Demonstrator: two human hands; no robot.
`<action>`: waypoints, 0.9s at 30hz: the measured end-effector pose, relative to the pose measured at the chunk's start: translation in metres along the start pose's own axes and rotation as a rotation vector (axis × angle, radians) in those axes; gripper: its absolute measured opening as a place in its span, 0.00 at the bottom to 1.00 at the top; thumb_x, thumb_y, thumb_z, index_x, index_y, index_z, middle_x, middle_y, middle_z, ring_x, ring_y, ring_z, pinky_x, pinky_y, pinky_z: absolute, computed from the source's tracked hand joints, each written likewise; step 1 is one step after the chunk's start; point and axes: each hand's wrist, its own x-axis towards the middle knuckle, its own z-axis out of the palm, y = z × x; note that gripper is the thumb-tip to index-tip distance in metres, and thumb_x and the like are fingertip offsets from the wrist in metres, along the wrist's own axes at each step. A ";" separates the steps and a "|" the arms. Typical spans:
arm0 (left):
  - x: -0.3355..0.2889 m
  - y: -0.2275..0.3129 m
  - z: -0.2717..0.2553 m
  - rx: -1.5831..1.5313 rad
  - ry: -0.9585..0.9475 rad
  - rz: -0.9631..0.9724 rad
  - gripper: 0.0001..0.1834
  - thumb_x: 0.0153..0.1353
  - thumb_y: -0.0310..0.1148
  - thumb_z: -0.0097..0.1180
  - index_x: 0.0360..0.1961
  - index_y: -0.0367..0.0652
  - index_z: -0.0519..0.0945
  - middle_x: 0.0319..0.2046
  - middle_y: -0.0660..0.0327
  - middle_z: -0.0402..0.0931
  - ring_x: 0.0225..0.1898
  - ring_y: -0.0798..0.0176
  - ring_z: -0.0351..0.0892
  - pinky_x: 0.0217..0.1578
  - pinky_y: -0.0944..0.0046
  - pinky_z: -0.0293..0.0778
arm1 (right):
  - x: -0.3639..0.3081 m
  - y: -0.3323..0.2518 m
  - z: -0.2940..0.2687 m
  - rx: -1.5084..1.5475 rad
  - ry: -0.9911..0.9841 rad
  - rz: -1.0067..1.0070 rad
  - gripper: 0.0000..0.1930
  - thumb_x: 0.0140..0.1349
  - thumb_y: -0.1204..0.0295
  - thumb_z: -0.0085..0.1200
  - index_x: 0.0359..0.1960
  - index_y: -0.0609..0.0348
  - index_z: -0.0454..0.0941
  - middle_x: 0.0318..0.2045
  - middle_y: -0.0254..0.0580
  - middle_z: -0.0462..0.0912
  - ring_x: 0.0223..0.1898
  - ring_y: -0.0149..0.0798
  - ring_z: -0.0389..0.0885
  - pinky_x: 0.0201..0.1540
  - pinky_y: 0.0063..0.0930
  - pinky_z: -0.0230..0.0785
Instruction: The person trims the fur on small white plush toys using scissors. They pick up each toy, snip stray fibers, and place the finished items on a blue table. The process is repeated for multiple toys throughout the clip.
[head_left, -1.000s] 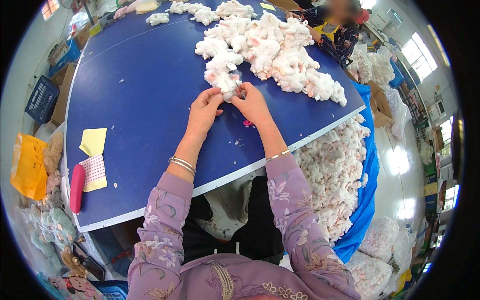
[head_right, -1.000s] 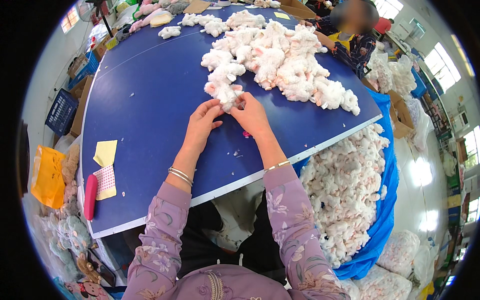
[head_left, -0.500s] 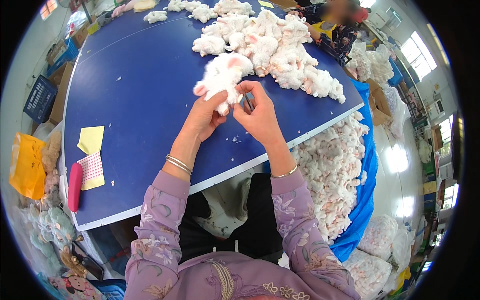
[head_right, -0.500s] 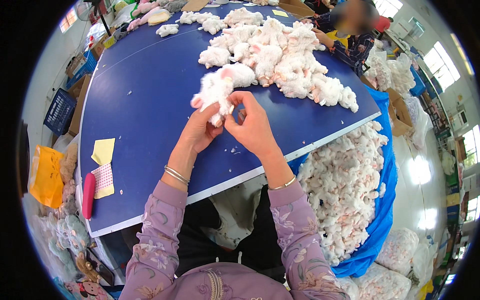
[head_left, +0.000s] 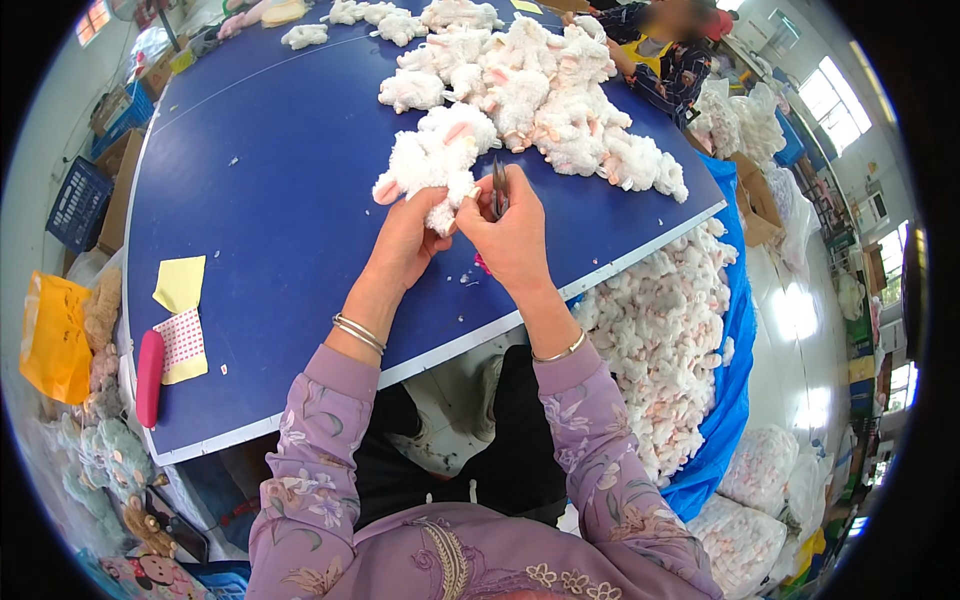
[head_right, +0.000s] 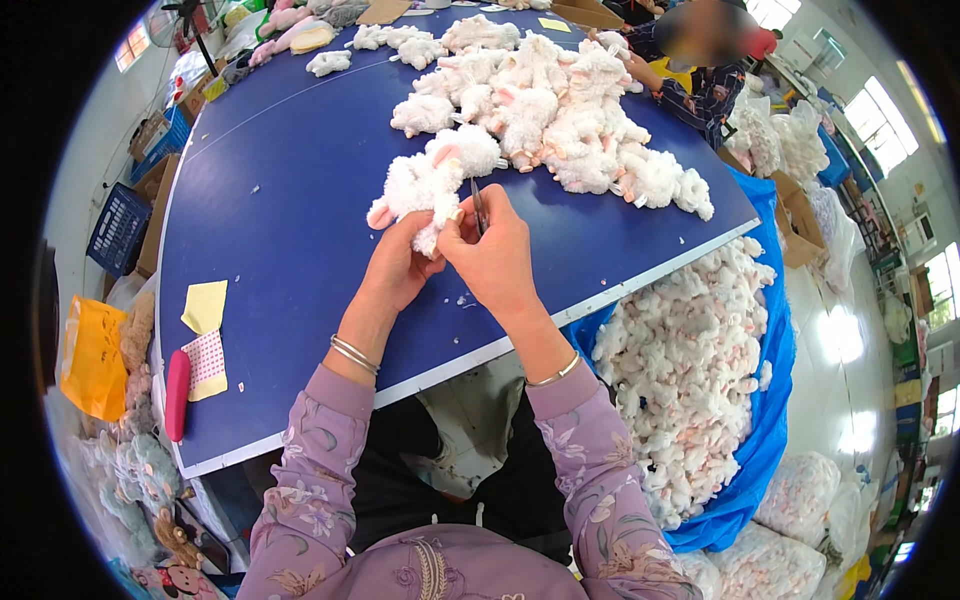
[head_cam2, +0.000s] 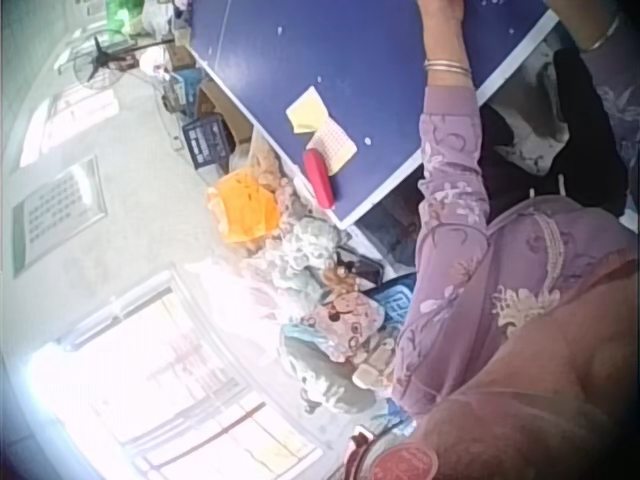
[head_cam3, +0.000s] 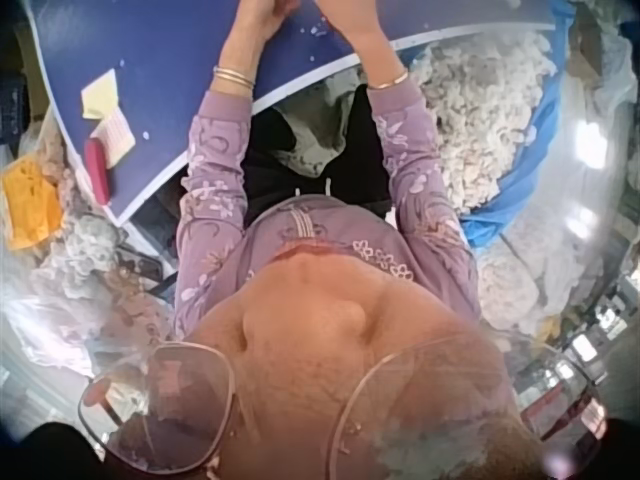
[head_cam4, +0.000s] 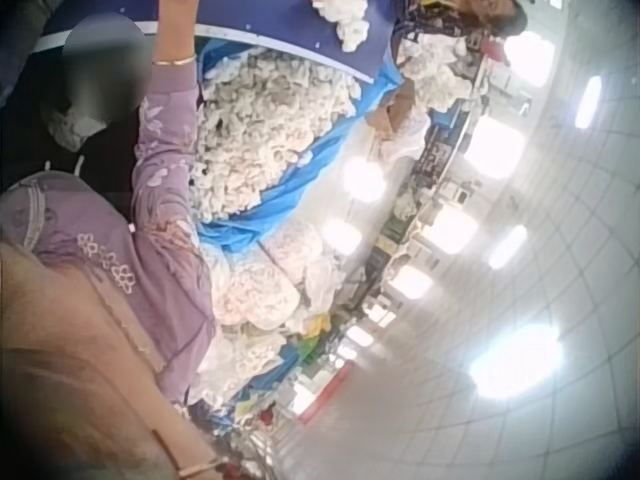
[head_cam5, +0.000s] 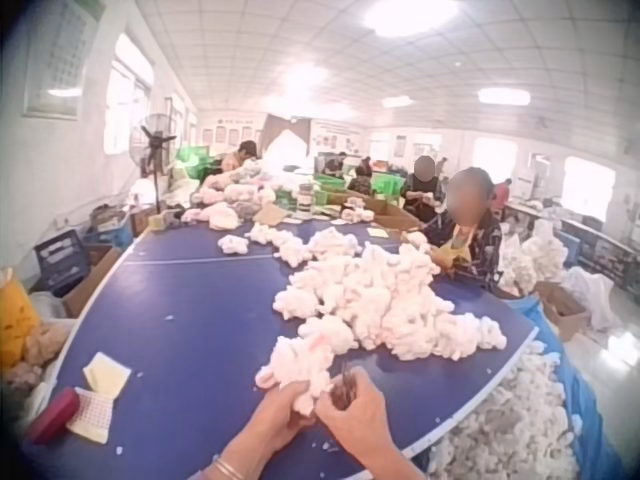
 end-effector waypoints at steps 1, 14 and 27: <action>0.000 -0.001 0.000 -0.002 0.003 -0.014 0.12 0.65 0.36 0.49 0.45 0.42 0.76 0.32 0.66 0.77 0.27 0.74 0.73 0.20 0.73 0.64 | -0.001 -0.002 0.000 -0.025 0.007 -0.005 0.09 0.54 0.76 0.59 0.28 0.61 0.69 0.20 0.32 0.73 0.20 0.23 0.69 0.24 0.21 0.66; 0.001 0.011 0.000 0.100 0.158 0.057 0.10 0.62 0.35 0.52 0.33 0.37 0.76 0.22 0.63 0.74 0.20 0.70 0.69 0.17 0.71 0.59 | -0.017 0.002 -0.014 -0.349 -0.056 -0.178 0.11 0.52 0.76 0.60 0.28 0.61 0.67 0.17 0.36 0.74 0.17 0.28 0.71 0.23 0.25 0.66; 0.003 -0.004 0.006 0.063 0.263 0.175 0.13 0.66 0.39 0.50 0.41 0.40 0.76 0.26 0.67 0.73 0.21 0.76 0.66 0.19 0.74 0.60 | -0.022 -0.001 0.008 -0.114 -0.095 -0.095 0.14 0.57 0.78 0.59 0.45 0.61 0.74 0.33 0.40 0.85 0.20 0.27 0.75 0.24 0.23 0.67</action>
